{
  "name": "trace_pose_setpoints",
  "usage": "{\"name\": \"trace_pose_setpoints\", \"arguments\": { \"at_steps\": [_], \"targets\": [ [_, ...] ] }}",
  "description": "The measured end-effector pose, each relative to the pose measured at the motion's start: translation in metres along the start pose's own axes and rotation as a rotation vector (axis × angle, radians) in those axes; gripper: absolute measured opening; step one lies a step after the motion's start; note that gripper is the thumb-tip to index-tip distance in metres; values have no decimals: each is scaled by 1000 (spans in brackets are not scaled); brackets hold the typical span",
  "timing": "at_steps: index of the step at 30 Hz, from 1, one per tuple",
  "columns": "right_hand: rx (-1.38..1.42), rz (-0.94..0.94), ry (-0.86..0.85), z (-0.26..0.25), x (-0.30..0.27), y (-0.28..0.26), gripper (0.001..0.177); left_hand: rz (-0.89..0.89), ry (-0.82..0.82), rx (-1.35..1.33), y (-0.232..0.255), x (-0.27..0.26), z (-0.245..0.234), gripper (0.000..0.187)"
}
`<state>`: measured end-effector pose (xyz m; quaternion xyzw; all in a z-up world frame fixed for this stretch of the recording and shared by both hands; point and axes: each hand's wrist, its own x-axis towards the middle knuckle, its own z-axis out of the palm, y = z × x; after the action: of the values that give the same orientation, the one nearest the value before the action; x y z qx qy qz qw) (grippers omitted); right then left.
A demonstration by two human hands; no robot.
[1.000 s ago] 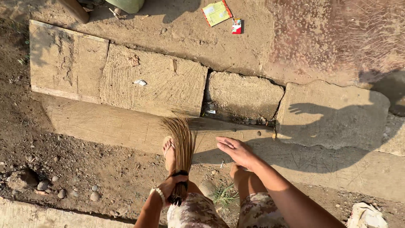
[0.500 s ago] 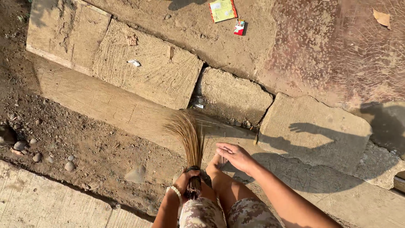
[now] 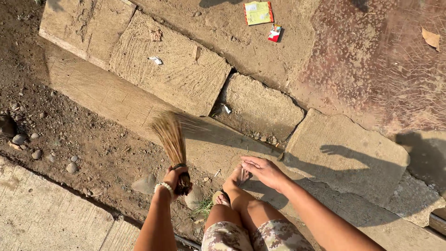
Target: The person sweeps a concrete pavement area outdoors using a broom made of sticks.
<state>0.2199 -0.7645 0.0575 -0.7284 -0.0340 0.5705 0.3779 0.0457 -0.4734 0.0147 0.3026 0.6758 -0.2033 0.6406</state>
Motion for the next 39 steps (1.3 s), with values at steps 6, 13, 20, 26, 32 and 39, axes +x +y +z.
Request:
{"name": "trace_pose_setpoints", "arguments": {
  "at_steps": [6,13,20,26,32,39],
  "targets": [
    [-97,-33,-15,12,2,15,52,-81,-250,206,-74,-66,-56,95],
    [-146,53,48,14,-22,3,51,15,67,-275,-149,-36,28,98],
    [-36,-49,61,34,-46,39,52,-65,-234,-130,-233,-45,25,85],
    [6,9,91,38,-62,71,52,-62,44,-589,-280,-83,46,50],
    [-51,33,98,1,-65,91,52,-102,-605,-759,-222,-67,172,27],
    [-174,104,108,-87,-77,87,57,-57,-192,-490,-215,-151,170,49]
  ]
}}
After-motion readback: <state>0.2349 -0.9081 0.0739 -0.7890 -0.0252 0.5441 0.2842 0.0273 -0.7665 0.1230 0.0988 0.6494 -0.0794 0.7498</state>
